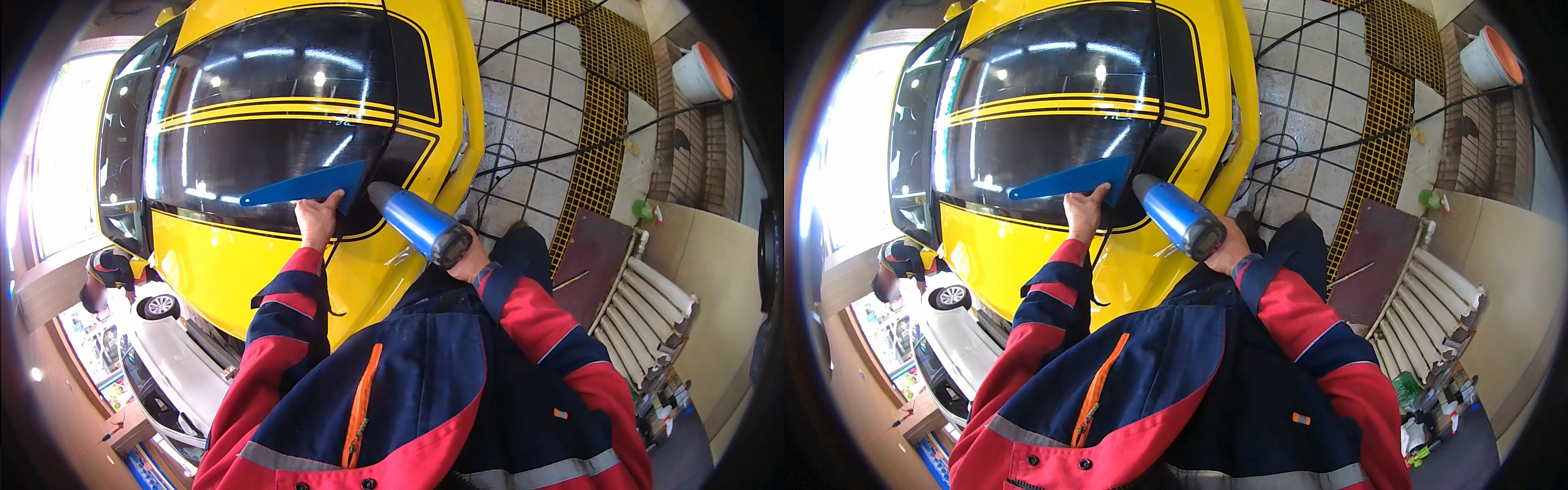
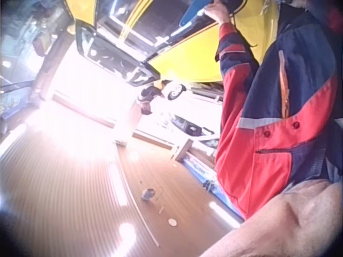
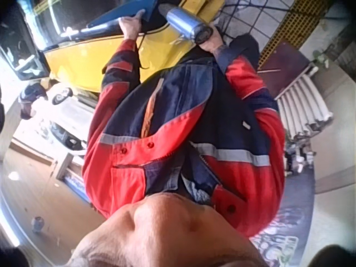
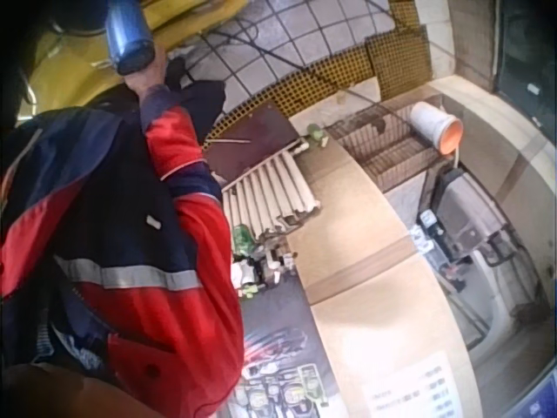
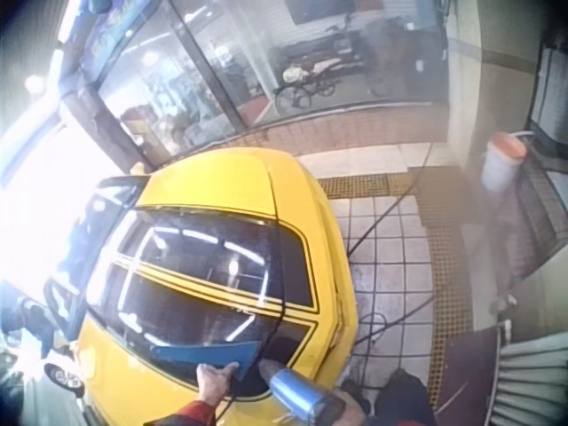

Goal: The person applies a black vinyl stripe to the hood of a yellow car. They use a blue heat gun to warm the vinyl and a blue squeegee to smooth and adhere it along the hood contours.

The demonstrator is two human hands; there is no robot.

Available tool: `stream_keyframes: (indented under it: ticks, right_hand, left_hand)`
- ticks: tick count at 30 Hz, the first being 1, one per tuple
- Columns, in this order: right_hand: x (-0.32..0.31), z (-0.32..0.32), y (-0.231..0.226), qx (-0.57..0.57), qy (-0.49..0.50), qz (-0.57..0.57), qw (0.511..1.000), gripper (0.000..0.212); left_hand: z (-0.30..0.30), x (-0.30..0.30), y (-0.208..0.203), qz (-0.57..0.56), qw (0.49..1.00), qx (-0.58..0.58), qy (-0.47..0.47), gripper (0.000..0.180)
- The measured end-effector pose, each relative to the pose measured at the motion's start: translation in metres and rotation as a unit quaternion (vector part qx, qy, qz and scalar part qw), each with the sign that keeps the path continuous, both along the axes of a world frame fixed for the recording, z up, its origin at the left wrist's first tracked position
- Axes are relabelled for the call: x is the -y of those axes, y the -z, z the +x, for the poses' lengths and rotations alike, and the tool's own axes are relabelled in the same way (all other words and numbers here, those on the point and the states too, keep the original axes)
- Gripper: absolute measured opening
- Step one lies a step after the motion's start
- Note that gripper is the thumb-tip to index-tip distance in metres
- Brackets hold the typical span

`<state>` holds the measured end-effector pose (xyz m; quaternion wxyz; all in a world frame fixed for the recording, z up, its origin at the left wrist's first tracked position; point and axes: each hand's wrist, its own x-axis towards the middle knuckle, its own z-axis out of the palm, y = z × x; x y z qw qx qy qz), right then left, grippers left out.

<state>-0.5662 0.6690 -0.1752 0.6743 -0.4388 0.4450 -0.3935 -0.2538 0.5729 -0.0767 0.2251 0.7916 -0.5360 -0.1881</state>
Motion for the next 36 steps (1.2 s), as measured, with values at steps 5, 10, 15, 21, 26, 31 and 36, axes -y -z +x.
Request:
stream_keyframes:
  ticks: [5, 10, 15, 21, 26, 31, 36]
  right_hand:
    - [-0.021, -0.001, 0.0, 0.148, 0.059, 0.05, 0.986, 0.027]
    - [-0.014, -0.005, 0.006, 0.105, 0.032, 0.022, 0.994, 0.028]
    - [-0.021, 0.004, 0.021, 0.017, 0.028, -0.08, 0.996, 0.038]
    - [-0.029, 0.018, 0.03, -0.049, 0.007, -0.029, 0.998, 0.051]
    - [-0.032, 0.01, 0.031, 0.087, -0.027, 0.031, 0.995, 0.049]
    - [-0.031, 0.022, 0.01, -0.052, -0.033, -0.043, 0.997, 0.059]
    - [-0.031, 0.026, -0.007, -0.05, -0.081, -0.067, 0.993, 0.059]
  left_hand:
    - [-0.006, 0.001, 0.0, 0.056, 0.997, 0.0, 0.051, 0.048]
    - [0.007, 0.001, -0.016, -0.004, 0.973, -0.223, -0.067, 0.027]
    - [0.012, -0.001, -0.015, 0.015, 0.996, -0.083, -0.014, 0.039]
    - [-0.007, -0.009, 0.014, 0.045, 0.994, 0.094, 0.039, 0.042]
    - [0.034, -0.018, -0.019, 0.017, 0.987, -0.156, -0.032, 0.02]
    - [0.058, -0.034, -0.022, -0.007, 0.992, -0.091, -0.084, 0.03]
    - [0.056, -0.037, -0.019, 0.062, 0.99, -0.088, -0.09, 0.038]
